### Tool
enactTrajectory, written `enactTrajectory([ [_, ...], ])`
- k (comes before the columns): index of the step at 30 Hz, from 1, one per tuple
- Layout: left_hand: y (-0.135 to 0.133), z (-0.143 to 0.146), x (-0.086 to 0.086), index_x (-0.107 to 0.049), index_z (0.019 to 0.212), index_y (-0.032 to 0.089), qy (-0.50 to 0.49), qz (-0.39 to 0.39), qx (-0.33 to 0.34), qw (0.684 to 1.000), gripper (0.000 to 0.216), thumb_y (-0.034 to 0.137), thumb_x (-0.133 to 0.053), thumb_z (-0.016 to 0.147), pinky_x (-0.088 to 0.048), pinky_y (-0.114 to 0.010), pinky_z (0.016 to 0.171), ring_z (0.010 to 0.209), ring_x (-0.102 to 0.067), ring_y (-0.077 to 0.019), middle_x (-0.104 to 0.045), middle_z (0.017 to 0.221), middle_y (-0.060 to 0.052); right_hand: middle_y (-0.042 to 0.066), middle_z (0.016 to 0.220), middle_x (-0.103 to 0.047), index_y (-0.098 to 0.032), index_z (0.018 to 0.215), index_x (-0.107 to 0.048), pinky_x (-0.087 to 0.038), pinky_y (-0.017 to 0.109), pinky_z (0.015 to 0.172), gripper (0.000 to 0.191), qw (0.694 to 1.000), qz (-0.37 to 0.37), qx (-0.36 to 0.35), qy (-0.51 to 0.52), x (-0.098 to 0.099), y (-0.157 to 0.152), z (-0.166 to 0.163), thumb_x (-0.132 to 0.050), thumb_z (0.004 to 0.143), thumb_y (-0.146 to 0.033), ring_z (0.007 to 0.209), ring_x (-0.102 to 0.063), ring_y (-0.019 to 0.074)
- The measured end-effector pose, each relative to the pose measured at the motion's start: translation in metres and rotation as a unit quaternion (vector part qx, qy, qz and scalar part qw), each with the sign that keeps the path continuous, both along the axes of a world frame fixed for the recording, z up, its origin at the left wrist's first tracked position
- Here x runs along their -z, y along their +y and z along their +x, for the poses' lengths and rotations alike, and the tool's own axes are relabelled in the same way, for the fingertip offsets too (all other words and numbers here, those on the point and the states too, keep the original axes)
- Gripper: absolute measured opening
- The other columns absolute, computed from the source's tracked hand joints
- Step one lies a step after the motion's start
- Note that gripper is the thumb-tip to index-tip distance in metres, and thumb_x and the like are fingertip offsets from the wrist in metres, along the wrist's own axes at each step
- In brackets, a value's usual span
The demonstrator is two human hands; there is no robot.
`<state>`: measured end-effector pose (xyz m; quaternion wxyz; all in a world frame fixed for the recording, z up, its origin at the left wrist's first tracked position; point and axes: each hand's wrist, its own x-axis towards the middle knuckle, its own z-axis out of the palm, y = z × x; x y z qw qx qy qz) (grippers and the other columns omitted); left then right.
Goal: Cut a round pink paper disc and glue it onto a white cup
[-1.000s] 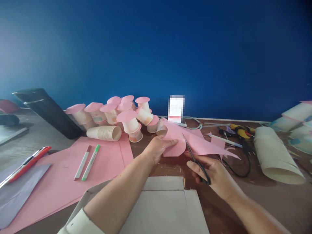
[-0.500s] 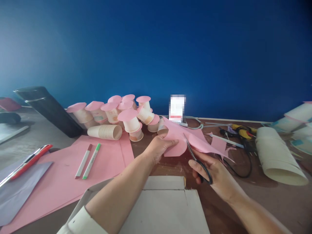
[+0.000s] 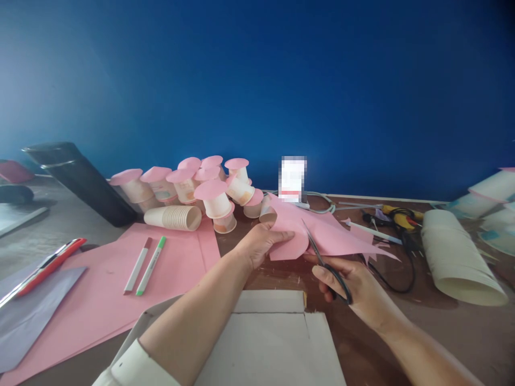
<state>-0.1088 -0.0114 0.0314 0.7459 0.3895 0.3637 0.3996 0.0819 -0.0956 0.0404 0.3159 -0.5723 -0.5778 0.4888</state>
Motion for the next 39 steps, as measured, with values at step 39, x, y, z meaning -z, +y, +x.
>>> enactTrajectory([
  [39, 0.008, -0.015, -0.004, -0.067, 0.091, 0.014, 0.057, 0.064, 0.041, 0.995, 0.044, 0.031, -0.087, 0.055, -0.044, -0.041, 0.092, 0.094, -0.062, -0.0245, -0.069, 0.095, -0.009, -0.005, 0.054, -0.052, -0.016, 0.114, -0.069, -0.04, 0.022, 0.048, 0.055, 0.999, -0.03, 0.001, -0.025, 0.004, 0.002, 0.01, -0.067, 0.076, -0.056, 0.049, -0.05, 0.0103],
])
